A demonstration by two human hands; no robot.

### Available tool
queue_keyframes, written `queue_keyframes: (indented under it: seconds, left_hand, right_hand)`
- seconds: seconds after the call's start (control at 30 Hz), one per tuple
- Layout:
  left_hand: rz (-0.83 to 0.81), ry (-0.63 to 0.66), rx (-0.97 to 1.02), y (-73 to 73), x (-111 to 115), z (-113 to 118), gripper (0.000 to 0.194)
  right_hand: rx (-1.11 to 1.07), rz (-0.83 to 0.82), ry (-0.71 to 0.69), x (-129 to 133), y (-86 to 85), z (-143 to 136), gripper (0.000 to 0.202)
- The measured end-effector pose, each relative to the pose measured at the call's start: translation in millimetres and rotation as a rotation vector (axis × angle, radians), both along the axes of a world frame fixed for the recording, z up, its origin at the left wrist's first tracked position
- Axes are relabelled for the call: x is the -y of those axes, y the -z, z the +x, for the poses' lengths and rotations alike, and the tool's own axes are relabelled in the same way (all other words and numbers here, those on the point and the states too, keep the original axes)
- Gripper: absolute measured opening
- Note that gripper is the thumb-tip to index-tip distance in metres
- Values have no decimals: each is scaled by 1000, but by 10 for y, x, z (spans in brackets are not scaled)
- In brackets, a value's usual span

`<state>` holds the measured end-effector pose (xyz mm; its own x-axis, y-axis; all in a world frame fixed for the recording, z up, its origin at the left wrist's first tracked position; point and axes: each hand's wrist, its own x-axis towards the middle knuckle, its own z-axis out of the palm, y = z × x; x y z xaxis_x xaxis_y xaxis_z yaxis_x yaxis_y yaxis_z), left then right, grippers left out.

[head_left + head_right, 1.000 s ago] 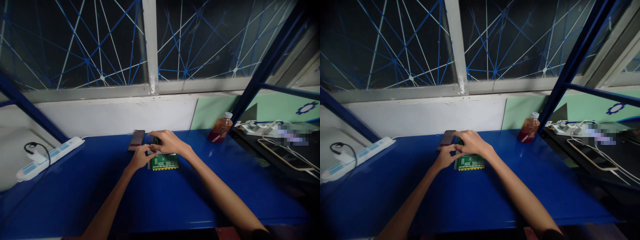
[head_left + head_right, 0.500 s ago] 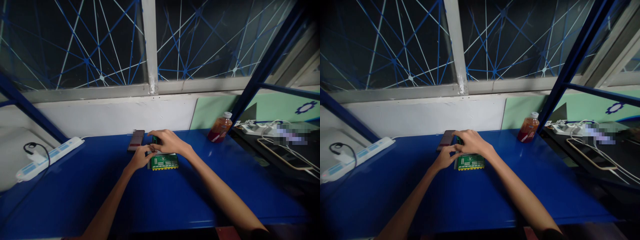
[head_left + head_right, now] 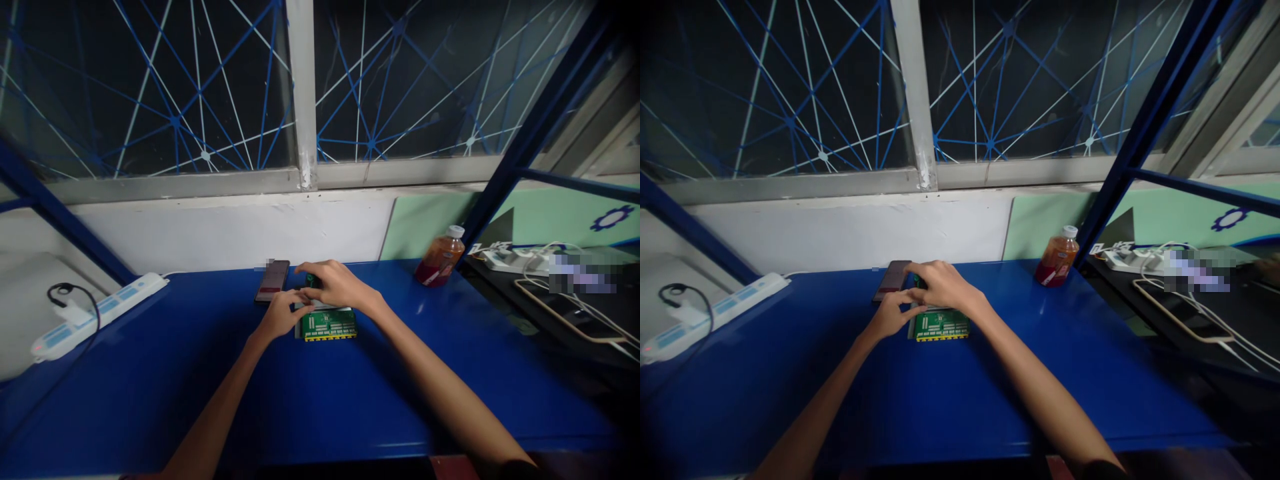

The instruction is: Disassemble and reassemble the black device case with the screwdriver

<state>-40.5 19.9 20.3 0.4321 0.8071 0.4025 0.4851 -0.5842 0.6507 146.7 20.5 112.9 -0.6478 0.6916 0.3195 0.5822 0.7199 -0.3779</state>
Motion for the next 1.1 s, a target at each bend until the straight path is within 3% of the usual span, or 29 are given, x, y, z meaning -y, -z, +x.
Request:
queue_keyframes:
  seconds: [0.43,1.1]
  left_hand:
    - [-16,24,-38,37,-18,-11,17]
    - [41,13,-90,-18,15,-6,12]
  right_hand:
    - [-37,28,32,-6,119,-97,30]
    - [31,-41,0,-1,73,-22,49]
